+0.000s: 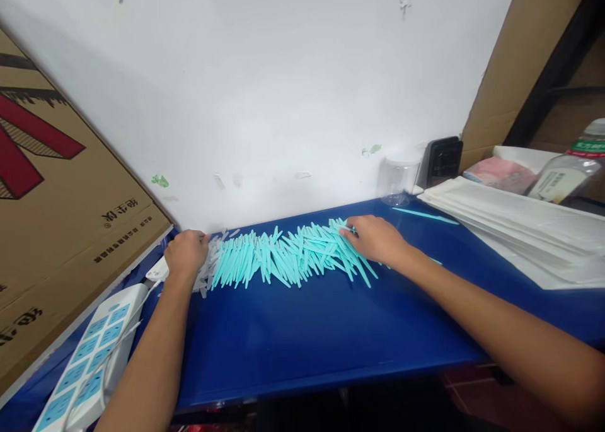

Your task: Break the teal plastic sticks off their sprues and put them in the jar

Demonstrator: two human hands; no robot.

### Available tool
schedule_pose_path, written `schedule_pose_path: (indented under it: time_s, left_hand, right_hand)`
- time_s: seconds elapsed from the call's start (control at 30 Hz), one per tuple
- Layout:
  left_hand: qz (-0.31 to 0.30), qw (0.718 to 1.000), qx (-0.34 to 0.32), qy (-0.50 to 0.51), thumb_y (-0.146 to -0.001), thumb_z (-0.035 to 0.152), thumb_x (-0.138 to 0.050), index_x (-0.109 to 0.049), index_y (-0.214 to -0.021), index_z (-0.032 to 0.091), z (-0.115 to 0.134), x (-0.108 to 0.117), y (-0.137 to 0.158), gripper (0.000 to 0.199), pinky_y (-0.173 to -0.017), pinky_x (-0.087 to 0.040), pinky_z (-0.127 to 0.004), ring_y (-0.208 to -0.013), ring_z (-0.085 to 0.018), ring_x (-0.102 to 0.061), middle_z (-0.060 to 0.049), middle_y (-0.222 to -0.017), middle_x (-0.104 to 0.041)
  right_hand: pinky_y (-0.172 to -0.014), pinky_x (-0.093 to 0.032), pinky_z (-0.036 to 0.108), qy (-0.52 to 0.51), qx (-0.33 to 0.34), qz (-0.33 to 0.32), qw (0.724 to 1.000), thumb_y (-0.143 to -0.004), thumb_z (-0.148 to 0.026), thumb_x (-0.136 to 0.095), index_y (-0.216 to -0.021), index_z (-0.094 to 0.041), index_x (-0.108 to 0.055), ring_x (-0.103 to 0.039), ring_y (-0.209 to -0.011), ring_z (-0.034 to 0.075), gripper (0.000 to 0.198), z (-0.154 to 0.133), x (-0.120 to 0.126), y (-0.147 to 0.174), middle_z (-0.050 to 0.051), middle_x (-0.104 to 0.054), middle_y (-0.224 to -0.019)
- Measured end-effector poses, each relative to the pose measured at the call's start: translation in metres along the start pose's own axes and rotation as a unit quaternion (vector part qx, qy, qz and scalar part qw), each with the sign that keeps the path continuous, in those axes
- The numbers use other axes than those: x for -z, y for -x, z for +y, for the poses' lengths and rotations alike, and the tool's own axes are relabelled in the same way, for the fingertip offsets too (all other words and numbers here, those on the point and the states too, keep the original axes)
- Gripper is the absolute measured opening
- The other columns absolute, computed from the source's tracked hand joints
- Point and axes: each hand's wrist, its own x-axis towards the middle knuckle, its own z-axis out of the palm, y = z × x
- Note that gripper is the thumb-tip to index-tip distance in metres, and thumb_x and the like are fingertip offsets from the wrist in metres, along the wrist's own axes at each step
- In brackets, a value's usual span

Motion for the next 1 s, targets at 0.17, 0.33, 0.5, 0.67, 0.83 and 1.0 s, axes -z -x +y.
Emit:
schedule_pose_path:
  time_s: [0.17,0.33,0.5,0.67,0.83,1.0]
  left_hand:
    - [-0.034,0.999,0.009,-0.007,-0.094,0.047,-0.049,-0.079,-0.12,0.014,-0.007,-0.002,-0.003,0.052,-0.082,-0.051,-0.048,-0.107,-0.045,-0.068,-0.028,-0.117,-0.074]
    - [-0.07,0.997,0.02,-0.007,-0.092,0.047,-0.054,-0.08,-0.117,0.018,-0.008,-0.003,-0.003,0.047,-0.083,-0.05,-0.048,-0.109,-0.046,-0.068,-0.027,-0.119,-0.073]
    - [0.013,0.997,-0.05,0.051,-0.095,0.051,-0.054,-0.079,-0.113,0.016,0.004,0.004,0.003,0.047,-0.081,-0.051,-0.043,-0.099,-0.038,-0.07,-0.021,-0.113,-0.074]
    - [0.161,0.908,-0.262,0.286,-0.103,0.047,-0.051,-0.07,-0.123,0.017,0.072,0.022,0.048,0.041,-0.076,-0.052,-0.03,-0.072,-0.017,-0.064,-0.007,-0.096,-0.072]
    - [0.182,0.792,-0.505,0.29,-0.103,0.041,-0.058,-0.062,-0.115,0.015,0.142,0.038,0.121,0.029,-0.063,-0.045,-0.027,-0.069,-0.016,-0.061,-0.004,-0.086,-0.069]
    - [0.199,0.75,-0.57,0.269,-0.107,0.023,-0.049,-0.054,-0.084,0.019,0.157,0.038,0.144,0.024,-0.055,-0.034,-0.029,-0.06,-0.015,-0.049,-0.001,-0.07,-0.057]
  right_hand:
    - [-0.062,-0.036,0.032,-0.006,-0.002,0.034,0.999,-0.107,-0.041,-0.042,-0.095,-0.016,-0.072,-0.07,-0.082,0.028,0.041,0.006,0.005,-0.003,0.017,-0.075,-0.098]
    - [-0.062,-0.034,0.031,-0.03,-0.019,0.05,0.998,-0.109,-0.043,-0.038,-0.091,-0.016,-0.071,-0.068,-0.076,0.026,0.046,0.011,0.012,-0.006,0.018,-0.075,-0.092]
    - [-0.061,-0.031,0.03,-0.103,0.036,0.041,0.993,-0.11,-0.044,-0.038,-0.084,-0.017,-0.067,-0.063,-0.065,0.022,0.048,0.003,0.018,0.0,0.013,-0.072,-0.079]
    - [-0.059,-0.028,0.03,-0.125,0.189,0.009,0.974,-0.11,-0.044,-0.038,-0.073,-0.019,-0.059,-0.051,-0.055,0.017,0.049,-0.019,0.015,0.018,0.005,-0.062,-0.063]
    - [-0.059,-0.024,0.03,-0.073,0.261,0.002,0.963,-0.104,-0.035,-0.053,-0.077,-0.019,-0.06,-0.055,-0.062,0.017,0.032,-0.042,0.006,0.038,0.005,-0.066,-0.07]
    - [-0.058,-0.023,0.03,-0.043,0.285,-0.018,0.957,-0.097,-0.028,-0.059,-0.089,-0.018,-0.063,-0.06,-0.067,0.019,0.014,-0.052,0.003,0.049,0.006,-0.071,-0.079]
